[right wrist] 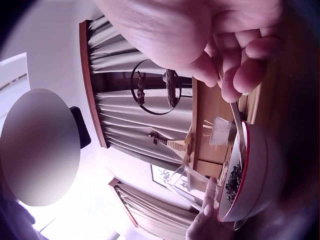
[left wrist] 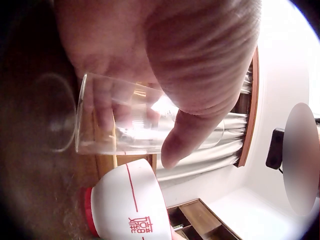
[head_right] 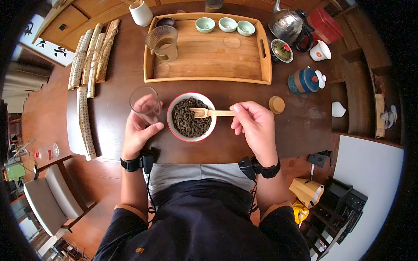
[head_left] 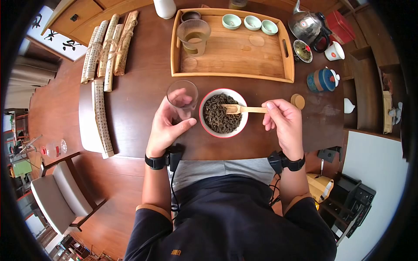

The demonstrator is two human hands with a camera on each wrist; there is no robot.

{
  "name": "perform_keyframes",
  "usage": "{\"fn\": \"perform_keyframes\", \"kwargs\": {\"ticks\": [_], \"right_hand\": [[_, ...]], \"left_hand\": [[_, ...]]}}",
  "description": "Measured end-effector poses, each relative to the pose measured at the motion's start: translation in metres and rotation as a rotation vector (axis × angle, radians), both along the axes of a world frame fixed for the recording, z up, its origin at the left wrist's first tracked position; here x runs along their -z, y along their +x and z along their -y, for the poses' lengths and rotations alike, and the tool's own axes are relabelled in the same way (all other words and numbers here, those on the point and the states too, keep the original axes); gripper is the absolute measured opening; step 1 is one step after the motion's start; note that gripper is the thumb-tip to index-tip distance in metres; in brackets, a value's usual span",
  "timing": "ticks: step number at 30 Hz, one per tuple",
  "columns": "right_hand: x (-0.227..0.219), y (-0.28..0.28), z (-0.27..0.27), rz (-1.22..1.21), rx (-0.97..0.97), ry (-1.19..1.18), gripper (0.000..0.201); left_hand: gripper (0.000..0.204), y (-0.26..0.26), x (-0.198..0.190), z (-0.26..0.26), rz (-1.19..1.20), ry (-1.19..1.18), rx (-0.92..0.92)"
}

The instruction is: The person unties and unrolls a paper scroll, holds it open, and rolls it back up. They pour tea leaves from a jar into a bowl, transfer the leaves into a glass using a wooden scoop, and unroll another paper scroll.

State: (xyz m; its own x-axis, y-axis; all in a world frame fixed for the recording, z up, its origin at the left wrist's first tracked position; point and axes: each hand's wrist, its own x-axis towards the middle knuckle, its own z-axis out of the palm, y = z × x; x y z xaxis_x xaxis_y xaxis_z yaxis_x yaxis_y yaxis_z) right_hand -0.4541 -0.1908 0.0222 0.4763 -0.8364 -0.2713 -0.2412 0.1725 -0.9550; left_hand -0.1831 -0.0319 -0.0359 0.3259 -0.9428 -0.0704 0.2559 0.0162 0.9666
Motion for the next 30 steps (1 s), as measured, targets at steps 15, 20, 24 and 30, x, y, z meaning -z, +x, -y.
{"fn": "perform_keyframes", "kwargs": {"ticks": [15,20,24,30], "right_hand": [[0.022,0.006,-0.006,0.267,0.142,0.179,0.021],[0.024,0.002,-0.005,0.327,0.151,0.215,0.02],[0.012,-0.001,-0.001,0.365,0.158,0.202,0.019],[-0.02,-0.003,0.009,0.413,0.166,0.167,0.021]], "left_hand": [[0.078,0.004,-0.007,-0.003,0.126,0.117,0.085],[0.073,0.004,-0.01,0.0,0.125,0.114,0.094],[0.072,0.003,-0.007,0.009,0.181,0.041,0.08],[0.071,0.001,-0.011,0.013,0.033,0.044,0.136]]}}
